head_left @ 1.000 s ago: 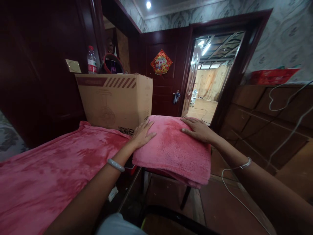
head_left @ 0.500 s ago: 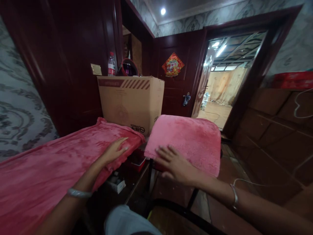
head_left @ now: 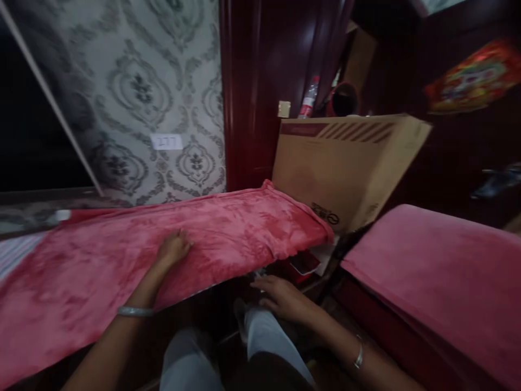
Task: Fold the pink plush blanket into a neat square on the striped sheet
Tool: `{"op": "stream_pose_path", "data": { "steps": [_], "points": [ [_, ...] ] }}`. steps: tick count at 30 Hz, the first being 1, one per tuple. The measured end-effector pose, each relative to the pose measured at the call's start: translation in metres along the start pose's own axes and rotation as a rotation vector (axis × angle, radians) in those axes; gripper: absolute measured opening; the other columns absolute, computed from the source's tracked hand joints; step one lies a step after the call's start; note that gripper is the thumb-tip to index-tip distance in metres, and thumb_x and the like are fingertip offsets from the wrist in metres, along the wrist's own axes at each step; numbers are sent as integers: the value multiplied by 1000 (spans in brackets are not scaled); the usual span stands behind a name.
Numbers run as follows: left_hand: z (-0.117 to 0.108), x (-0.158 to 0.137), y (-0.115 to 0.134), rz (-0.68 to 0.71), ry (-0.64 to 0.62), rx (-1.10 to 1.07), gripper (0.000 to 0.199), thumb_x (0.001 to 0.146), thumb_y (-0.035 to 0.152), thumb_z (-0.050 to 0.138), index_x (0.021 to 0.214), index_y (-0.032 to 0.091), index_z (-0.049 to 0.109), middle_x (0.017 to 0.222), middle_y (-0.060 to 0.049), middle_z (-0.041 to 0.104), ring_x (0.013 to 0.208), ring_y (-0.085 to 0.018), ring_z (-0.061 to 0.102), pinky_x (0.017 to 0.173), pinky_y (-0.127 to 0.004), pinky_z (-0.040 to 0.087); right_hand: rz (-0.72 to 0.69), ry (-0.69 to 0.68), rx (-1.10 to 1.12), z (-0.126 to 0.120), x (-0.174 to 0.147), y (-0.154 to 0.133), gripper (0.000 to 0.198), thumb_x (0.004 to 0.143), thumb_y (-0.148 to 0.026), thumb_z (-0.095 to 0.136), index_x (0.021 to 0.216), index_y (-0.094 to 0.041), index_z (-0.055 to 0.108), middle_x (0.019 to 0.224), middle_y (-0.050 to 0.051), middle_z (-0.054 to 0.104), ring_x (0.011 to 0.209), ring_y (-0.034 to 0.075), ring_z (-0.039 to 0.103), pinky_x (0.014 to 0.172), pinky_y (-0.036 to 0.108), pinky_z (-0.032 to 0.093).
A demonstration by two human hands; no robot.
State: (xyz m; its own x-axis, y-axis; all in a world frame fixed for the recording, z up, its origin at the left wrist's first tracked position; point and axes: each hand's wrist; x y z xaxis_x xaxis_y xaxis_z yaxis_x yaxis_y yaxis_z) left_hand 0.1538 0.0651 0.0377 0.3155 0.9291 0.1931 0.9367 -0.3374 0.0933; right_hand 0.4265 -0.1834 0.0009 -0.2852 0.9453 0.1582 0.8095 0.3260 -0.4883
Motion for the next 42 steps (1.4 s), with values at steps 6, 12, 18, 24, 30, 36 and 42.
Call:
{"op": "stream_pose_path", "data": {
  "steps": [6, 12, 18, 24, 30, 36, 42],
  "points": [
    [18, -54, -64, -196, -77, 125, 58, 97, 42, 39, 149, 17, 45, 161, -18, 32, 149, -35, 29, 116, -63, 26, -20, 228, -29, 30, 93, 34, 44, 94, -28, 50, 136, -19, 60, 138, 13, 62, 132, 27, 54, 113, 51, 39],
    [47, -90, -79, -238, -100, 95, 60, 99, 41, 35, 156, 24, 32, 166, -11, 20, 154, -32, 15, 120, -61, 16, 56, 267, -206, 56, 166, 56, 55, 98, -35, 41, 149, -15, 44, 155, 17, 43, 146, 29, 35, 116, 57, 30],
    [55, -95, -78, -264, -53, 66, 62, 98, 45, 38, 156, 23, 33, 165, -13, 23, 153, -32, 16, 121, -61, 14, 200, 83, -443, 82, 171, 71, 59, 102, -45, 31, 155, -20, 36, 162, 13, 31, 150, 32, 26, 116, 55, 28],
    [46, -114, -117, -473, 0, 89, 64, 97, 49, 37, 154, 21, 37, 164, -16, 25, 152, -36, 19, 117, -65, 19, 207, 103, -516, 93, 171, 85, 61, 100, -46, 27, 155, -23, 36, 162, 10, 33, 149, 32, 28, 116, 53, 30],
    [24, -160, -181, -742, -8, 185, 64, 98, 47, 33, 155, 17, 35, 163, -18, 27, 151, -38, 23, 117, -62, 20, 187, 128, -487, 103, 173, 98, 66, 96, -49, 22, 154, -22, 38, 162, 11, 33, 148, 33, 30, 114, 54, 32],
    [10, -187, -203, -866, 136, 204, 54, 98, 37, 35, 143, 12, 48, 146, -24, 50, 135, -36, 44, 107, -52, 35, 147, 202, -414, 116, 174, 118, 72, 92, -56, 20, 151, -23, 41, 159, 12, 38, 148, 34, 31, 112, 57, 33],
    [-6, -184, -221, -976, 159, 158, 53, 95, 33, 40, 143, 9, 44, 129, -22, 62, 122, -32, 56, 94, -41, 44, 74, 191, -334, 120, 173, 131, 71, 88, -59, 25, 150, -30, 44, 157, 8, 43, 148, 36, 30, 111, 64, 33]
  ]
}}
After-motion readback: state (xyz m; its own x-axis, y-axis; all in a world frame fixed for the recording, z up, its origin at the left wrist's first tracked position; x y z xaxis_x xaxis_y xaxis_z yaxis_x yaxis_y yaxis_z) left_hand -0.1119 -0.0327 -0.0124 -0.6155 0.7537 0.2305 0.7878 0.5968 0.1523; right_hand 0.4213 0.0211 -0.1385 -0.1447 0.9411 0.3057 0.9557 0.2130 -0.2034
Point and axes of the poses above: each hand's wrist, its own x-axis towards the middle knuckle, its own z-axis out of the palm, y = z × x
